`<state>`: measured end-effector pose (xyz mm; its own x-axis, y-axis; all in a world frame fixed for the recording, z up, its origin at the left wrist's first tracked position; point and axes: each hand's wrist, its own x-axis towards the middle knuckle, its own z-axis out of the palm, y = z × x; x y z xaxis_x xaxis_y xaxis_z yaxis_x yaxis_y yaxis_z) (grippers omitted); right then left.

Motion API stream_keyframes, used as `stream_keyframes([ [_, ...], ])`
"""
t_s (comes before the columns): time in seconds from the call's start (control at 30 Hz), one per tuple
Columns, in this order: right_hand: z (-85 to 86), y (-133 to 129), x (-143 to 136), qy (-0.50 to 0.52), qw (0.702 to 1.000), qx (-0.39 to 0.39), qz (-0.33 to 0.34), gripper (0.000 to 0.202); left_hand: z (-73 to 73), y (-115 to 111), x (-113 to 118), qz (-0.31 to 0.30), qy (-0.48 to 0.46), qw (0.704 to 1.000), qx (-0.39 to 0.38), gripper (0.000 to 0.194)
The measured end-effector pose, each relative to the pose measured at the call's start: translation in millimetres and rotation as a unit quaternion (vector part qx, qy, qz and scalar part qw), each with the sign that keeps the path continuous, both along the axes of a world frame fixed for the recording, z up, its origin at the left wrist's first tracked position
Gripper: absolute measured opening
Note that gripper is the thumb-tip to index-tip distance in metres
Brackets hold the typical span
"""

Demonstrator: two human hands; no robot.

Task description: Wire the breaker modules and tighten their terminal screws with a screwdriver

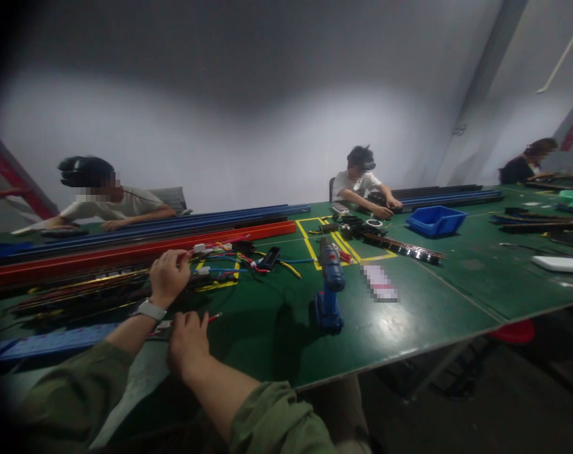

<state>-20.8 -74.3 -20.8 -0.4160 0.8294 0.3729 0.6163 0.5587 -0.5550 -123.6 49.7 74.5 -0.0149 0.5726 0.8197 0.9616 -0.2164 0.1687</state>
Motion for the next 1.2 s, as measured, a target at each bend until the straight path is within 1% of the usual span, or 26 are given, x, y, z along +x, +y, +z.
stream_keyframes([
  [0.1, -3.9, -1, 2, 0.037, 0.999, 0.004, -0.003, 0.049, -4.2, 1, 1, -0.001, 0.003, 1.0, 0.002, 0.025],
  [0.17, -7.1, 0, 5, 0.08, 0.997, 0.01, -0.006, 0.056, -7.7, 1, 0, -0.001, 0.006, 1.0, 0.007, 0.024],
  [0.23, -9.4, 4, 8, 0.152, 0.988, 0.009, -0.016, 0.062, -11.7, 0, -1, 0.002, 0.008, 1.0, 0.015, 0.023],
  [0.3, -9.3, 13, 12, 0.267, 0.963, -0.017, -0.035, 0.061, -15.7, -2, -2, 0.004, 0.01, 1.0, 0.021, 0.022],
  [0.33, -8.1, 19, 14, 0.338, 0.939, -0.043, -0.045, 0.059, -17.6, -3, -3, 0.004, 0.01, 1.0, 0.023, 0.021],
  [0.37, -5.9, 26, 17, 0.411, 0.907, -0.075, -0.048, 0.058, -19.5, -5, -4, 0.003, 0.011, 1.0, 0.024, 0.02],
  [0.4, -3.0, 33, 20, 0.484, 0.867, -0.112, -0.046, 0.055, -21.3, -6, -5, 0.0, 0.013, 1.0, 0.025, 0.02],
  [0.47, 4.9, 48, 27, 0.608, 0.77, -0.192, -0.018, 0.052, -24.4, -9, -7, -0.006, 0.019, 1.0, 0.022, 0.018],
  [0.5, 9.4, 54, 32, 0.653, 0.722, -0.228, 0.005, 0.048, -25.7, -11, -8, -0.011, 0.022, 1.0, 0.019, 0.018],
  [0.53, 14.0, 60, 36, 0.683, 0.682, -0.26, 0.029, 0.046, -26.7, -13, -9, -0.016, 0.024, 0.999, 0.013, 0.018],
  [0.57, 18.4, 64, 40, 0.707, 0.647, -0.281, 0.048, 0.045, -27.6, -15, -10, -0.023, 0.026, 0.999, 0.006, 0.017],
  [0.6, 22.5, 68, 44, 0.726, 0.619, -0.292, 0.058, 0.045, -28.3, -17, -10, -0.031, 0.027, 0.999, -0.004, 0.017],
  [0.67, 29.1, 75, 51, 0.752, 0.58, -0.305, 0.067, 0.044, -29.1, -22, -11, -0.05, 0.026, 0.998, -0.032, 0.018],
  [0.7, 31.5, 78, 54, 0.76, 0.568, -0.309, 0.067, 0.041, -29.3, -25, -10, -0.062, 0.027, 0.997, -0.049, 0.019],
  [0.77, 34.4, 84, 58, 0.763, 0.554, -0.325, 0.07, 0.036, -29.2, -30, -10, -0.09, 0.03, 0.992, -0.085, 0.021],
  [0.87, 34.0, 94, 60, 0.761, 0.543, -0.348, 0.071, 0.033, -27.1, -34, -10, -0.148, 0.041, 0.977, -0.146, 0.027],
  [0.93, 31.3, 101, 61, 0.765, 0.537, -0.351, 0.049, 0.033, -24.5, -34, -12, -0.187, 0.05, 0.961, -0.199, 0.031],
  [1.0, 27.6, 106, 63, 0.767, 0.537, -0.35, 0.026, 0.032, -21.8, -33, -16, -0.219, 0.058, 0.942, -0.249, 0.035],
  [1.1, 23.1, 111, 65, 0.764, 0.542, -0.348, 0.032, 0.027, -20.3, -28, -25, -0.25, 0.073, 0.918, -0.3, 0.043],
  [1.13, 22.2, 112, 65, 0.764, 0.543, -0.346, 0.038, 0.027, -20.7, -26, -28, -0.255, 0.079, 0.912, -0.311, 0.047],
  [1.2, 21.3, 112, 67, 0.766, 0.543, -0.341, 0.045, 0.027, -22.4, -21, -35, -0.249, 0.083, 0.912, -0.317, 0.059],
])
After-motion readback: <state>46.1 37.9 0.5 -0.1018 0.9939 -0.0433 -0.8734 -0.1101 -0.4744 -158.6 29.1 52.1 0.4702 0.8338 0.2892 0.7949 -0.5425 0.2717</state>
